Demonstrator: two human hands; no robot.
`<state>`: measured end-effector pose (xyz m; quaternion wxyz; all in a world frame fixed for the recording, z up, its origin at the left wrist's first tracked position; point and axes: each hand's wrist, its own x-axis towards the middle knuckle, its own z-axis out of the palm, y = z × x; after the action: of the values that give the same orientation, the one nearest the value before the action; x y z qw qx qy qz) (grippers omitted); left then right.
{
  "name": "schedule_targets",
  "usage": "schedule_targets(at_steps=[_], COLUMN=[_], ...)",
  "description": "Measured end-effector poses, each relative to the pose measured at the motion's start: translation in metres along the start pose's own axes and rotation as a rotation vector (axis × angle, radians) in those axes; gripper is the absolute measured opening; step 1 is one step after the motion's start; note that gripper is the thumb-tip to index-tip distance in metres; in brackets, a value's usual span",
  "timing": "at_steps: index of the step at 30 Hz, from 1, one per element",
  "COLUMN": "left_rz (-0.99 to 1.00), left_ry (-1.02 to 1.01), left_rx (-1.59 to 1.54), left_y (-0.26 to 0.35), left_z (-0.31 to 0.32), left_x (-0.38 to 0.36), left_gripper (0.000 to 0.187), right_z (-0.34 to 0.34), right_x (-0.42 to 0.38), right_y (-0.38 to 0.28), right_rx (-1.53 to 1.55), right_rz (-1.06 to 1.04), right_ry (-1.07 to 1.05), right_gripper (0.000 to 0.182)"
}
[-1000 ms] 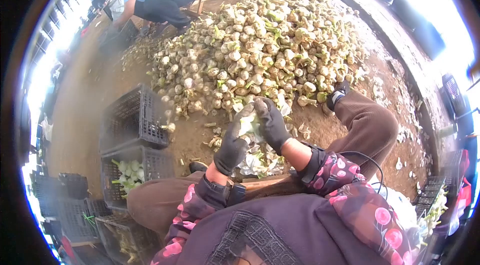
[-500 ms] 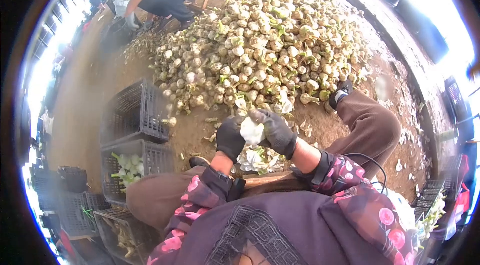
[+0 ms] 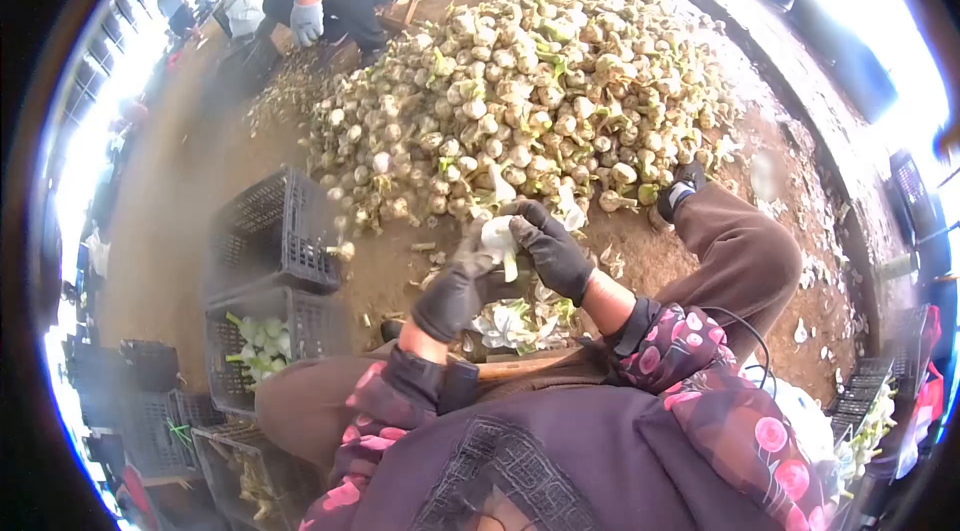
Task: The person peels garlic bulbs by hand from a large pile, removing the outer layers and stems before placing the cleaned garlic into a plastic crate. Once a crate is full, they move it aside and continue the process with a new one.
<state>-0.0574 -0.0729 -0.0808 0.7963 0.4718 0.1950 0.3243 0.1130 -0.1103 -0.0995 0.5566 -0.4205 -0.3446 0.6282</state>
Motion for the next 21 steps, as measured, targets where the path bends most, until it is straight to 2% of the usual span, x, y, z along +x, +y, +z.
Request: schedule_targets(at_steps=[1,3,4,5,7,11,14,17,19,20,21], left_rz=[-0.001,-0.041,-0.038,-0.039,0.033,-0.013,-0.107,-0.017,-0.164,-0.015,-0.016], left_ry=[0.011,0.261,0.308,0.307,0.420,0.418,0.497,0.508,0.497,0.486,0.492], left_rx=[0.004,-0.080,0.072,0.071,0.323,0.185,0.444,0.609,0.707,0.618,0.618], left_y=[-0.010,-0.035,-0.034,-0.039,-0.048,-0.037,-0.035,-0.035,-0.021,-0.041,-0.045], left_z=[0.001,-0.001,0.001,0.000,-0.001,0.006,0.009,0.008,0.015,0.005,0.002], left_x=[0.001,0.002,0.001,0.003,0.007,0.001,-0.004,-0.004,-0.008,-0.004,-0.005], left_gripper=[0.061,0.061,0.057,0.057,0.062,0.066,0.068,0.067,0.068,0.068,0.068], right_z=[-0.002,-0.004,0.008,0.012,0.015,0.015,0.020,0.023,0.023,0.024,0.024], right_x=[0.005,0.015,0.010,0.005,-0.002,-0.004,-0.004,-0.003,0.000,0.002,0.001], right_y=[0.007,0.014,-0.008,-0.018,-0.028,-0.033,-0.025,-0.020,-0.019,-0.018,-0.017], right_rx=[0.005,-0.474,-0.829,-0.829,-1.197,-1.394,-1.467,-1.498,-1.527,-1.534,-1.542], right_rz=[0.005,-0.340,-0.602,-0.601,-0.695,-0.611,-0.611,-0.637,-0.627,-0.592,-0.552], right_ry=[-0.009,0.032,0.114,0.115,0.025,-0.085,-0.014,0.013,0.017,0.065,0.117], right_gripper=[0.021,0.016,0.015,0.015,0.017,0.022,0.015,0.013,0.013,0.013,0.013])
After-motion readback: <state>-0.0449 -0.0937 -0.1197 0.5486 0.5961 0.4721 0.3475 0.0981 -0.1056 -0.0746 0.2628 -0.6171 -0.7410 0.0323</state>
